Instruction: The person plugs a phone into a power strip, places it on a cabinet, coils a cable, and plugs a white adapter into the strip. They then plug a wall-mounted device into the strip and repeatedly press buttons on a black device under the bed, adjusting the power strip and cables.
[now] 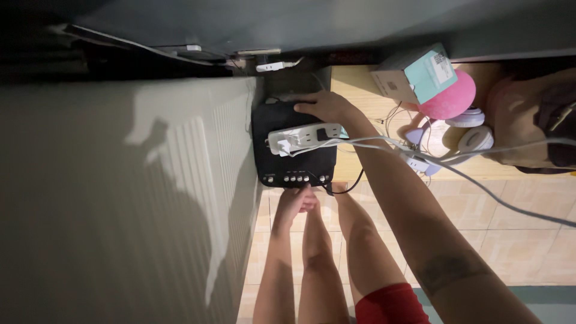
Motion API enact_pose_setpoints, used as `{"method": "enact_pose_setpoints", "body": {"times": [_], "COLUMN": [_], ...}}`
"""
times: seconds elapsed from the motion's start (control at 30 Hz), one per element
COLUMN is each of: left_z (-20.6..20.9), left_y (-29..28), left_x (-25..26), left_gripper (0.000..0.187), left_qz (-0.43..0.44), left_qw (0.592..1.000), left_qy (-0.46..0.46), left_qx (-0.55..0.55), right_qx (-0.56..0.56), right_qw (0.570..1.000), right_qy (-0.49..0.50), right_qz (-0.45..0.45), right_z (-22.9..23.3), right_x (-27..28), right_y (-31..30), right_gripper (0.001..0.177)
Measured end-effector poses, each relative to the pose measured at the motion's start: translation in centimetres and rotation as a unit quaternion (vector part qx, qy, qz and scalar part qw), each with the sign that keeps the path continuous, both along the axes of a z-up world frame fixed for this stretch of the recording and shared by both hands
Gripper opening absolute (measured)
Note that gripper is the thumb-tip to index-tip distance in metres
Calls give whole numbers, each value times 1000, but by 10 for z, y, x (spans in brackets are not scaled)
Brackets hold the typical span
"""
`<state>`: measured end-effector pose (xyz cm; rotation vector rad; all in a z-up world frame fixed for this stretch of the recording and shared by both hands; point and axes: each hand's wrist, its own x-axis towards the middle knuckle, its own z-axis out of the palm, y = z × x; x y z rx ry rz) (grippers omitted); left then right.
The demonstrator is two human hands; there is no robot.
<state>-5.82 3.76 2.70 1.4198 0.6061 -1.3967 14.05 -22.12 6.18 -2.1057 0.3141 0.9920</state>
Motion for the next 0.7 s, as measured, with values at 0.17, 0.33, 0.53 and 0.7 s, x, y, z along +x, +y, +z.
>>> {"method": "enact_pose_setpoints", "body": {"times": [0.17,0.33,0.53,0.7], "left_z": [38,66,91,92], "left_y": [-36,-61,-30,-19], "left_x": [45,91,87,78], "left_gripper": [46,41,29,27], "left_qz": [-5,-140,-81,39], "left_qw": [993,986,977,986], "left_qy": [-111,-85,-159,-102], "left_qx": [-31,-24,-114,-129], "right_qx": [8,29,-146,-166], "right_qw": [998,995,955,931], "right_qy": [26,-34,-141,-169], "right_qz": [60,87,216,277], "right_z": [-29,-86,-175,-216], "right_x": [2,32,80,110], "right_y": [-10,-31,-33,3], "right_gripper": [58,65,65,45]}}
